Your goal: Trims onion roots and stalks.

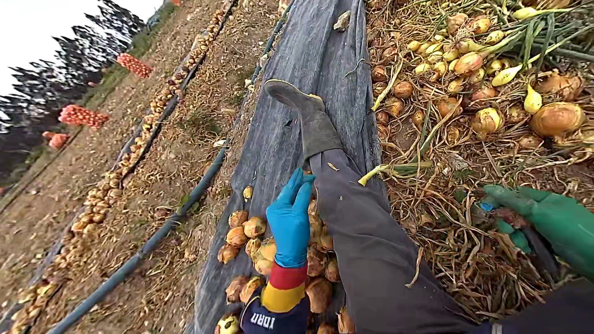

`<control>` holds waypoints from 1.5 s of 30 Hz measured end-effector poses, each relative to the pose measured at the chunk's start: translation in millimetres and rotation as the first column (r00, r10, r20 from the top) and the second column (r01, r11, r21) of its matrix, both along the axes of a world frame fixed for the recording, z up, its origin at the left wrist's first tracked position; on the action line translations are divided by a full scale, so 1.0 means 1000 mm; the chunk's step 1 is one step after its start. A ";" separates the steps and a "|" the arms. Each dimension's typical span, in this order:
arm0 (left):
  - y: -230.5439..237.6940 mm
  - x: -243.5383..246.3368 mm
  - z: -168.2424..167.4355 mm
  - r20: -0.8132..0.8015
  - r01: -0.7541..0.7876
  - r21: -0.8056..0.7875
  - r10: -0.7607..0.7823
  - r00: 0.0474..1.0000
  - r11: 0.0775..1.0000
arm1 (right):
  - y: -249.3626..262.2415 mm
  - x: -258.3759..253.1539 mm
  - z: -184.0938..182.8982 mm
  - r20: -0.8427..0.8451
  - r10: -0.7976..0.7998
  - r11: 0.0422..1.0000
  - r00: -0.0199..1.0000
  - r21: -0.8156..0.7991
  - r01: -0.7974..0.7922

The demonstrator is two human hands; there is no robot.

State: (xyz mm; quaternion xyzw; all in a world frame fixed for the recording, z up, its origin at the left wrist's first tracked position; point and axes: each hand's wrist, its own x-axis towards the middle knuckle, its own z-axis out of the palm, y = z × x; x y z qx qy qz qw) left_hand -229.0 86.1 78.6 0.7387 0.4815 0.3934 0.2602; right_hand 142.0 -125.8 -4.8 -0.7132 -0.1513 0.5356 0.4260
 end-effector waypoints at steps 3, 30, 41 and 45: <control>0.041 0.096 -0.021 -0.162 0.314 0.051 -0.303 0.939 0.948 | 0.009 0.009 0.010 0.056 -0.013 1.000 0.998 -0.020 0.014; 0.143 0.253 -0.080 -0.848 -0.021 -0.262 -0.220 0.483 0.965 | -0.044 0.040 -0.023 0.007 -0.234 0.962 0.972 -0.145 0.233; 0.147 0.260 -0.123 -0.575 0.133 -0.565 -0.504 0.644 0.814 | -0.040 0.024 -0.025 0.045 -0.202 0.979 0.978 -0.025 0.204; 0.078 0.247 -0.136 -0.507 0.150 -0.426 -0.373 0.777 0.892 | -0.049 0.025 -0.026 0.069 -0.209 0.978 0.976 -0.016 0.210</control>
